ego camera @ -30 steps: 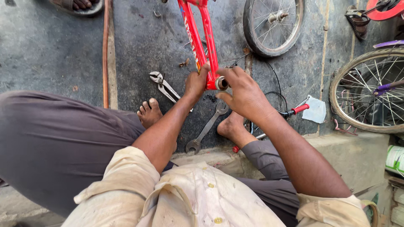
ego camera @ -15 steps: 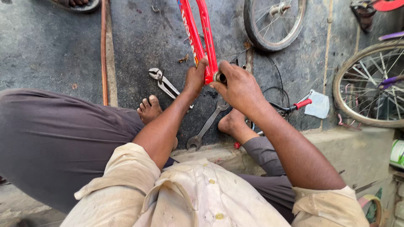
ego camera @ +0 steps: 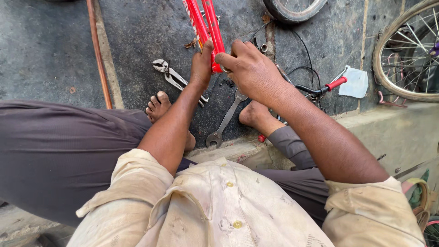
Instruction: The person repairs a bicycle frame by using a wrench and pliers to disassemble and reassemble components such as the fork and various nuts and bolts on the frame.
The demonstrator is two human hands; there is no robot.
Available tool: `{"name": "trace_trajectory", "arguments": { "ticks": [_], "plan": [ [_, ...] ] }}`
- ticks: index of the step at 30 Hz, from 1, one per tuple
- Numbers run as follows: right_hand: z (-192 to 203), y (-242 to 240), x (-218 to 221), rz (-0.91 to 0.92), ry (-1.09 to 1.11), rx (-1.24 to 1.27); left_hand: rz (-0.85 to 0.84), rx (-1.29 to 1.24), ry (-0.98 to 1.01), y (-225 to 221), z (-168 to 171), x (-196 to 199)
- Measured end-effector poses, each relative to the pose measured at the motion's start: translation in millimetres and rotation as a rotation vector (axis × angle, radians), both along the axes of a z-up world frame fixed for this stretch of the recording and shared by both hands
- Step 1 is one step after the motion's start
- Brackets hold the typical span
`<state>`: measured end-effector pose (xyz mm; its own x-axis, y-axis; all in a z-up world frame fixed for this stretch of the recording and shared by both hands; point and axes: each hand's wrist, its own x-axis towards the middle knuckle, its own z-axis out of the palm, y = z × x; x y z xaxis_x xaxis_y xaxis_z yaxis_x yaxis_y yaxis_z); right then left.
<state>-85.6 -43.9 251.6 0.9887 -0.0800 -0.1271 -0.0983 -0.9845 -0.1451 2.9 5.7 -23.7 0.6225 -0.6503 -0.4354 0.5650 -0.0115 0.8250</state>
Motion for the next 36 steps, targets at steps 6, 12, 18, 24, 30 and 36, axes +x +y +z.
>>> {"name": "trace_trajectory", "arguments": {
  "ticks": [6, 12, 18, 24, 30, 36],
  "plan": [
    [-8, -1, 4, -0.263, 0.127, 0.096, -0.002, -0.019, 0.049, -3, -3, 2],
    [-11, 0, 0, -0.041, -0.089, 0.035, 0.002, -0.077, 0.011, 0, -13, 6],
    [-22, 1, 6, -0.335, 0.229, 0.093, -0.011, -0.026, -0.007, -2, -25, 6],
    [-31, 8, -4, -0.218, 0.035, 0.083, 0.038, -0.110, 0.077, 3, -28, 9],
    [-57, -26, -39, -0.503, -0.073, 0.242, 0.011, -0.079, 0.046, 9, -27, 13],
    [-141, -90, -110, -0.626, 0.211, 0.178, 0.001, -0.059, 0.015, 10, -30, 18]
  ]
}}
